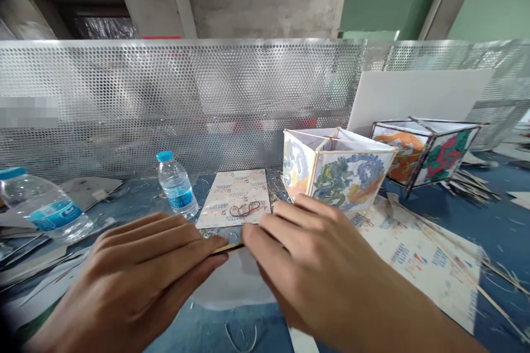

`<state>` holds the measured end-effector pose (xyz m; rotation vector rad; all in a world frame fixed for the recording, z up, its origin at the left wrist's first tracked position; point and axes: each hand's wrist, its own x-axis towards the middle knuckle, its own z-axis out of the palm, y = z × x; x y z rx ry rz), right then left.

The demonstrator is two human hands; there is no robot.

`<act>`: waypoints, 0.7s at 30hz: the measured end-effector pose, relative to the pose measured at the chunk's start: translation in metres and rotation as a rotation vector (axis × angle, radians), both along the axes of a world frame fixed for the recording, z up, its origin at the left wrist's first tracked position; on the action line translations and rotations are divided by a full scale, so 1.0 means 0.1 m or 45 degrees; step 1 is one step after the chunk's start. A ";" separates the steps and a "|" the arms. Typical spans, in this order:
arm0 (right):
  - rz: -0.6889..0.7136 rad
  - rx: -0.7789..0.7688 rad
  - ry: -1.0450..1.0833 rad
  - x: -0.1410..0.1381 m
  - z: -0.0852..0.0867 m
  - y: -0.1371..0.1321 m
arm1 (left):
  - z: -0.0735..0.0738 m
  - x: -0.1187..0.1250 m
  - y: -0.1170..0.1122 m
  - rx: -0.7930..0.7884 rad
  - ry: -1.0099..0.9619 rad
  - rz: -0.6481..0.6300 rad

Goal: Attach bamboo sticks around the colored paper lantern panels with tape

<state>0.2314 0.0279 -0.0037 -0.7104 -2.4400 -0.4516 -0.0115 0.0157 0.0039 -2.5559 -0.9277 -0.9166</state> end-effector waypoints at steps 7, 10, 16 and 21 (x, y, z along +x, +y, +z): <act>0.028 0.021 0.025 0.13 0.06 0.01 | 0.11 -0.16 0.02 -0.139 0.145 -0.030; 0.026 0.042 0.054 0.10 0.05 -0.01 | 0.11 -0.20 0.01 -0.155 0.169 -0.040; 0.037 -0.147 0.114 0.11 0.07 0.03 | 0.12 -0.23 -0.03 -0.149 0.164 -0.057; 0.039 -0.189 0.150 0.19 0.11 0.05 | 0.17 -0.28 0.02 -0.099 0.042 -0.028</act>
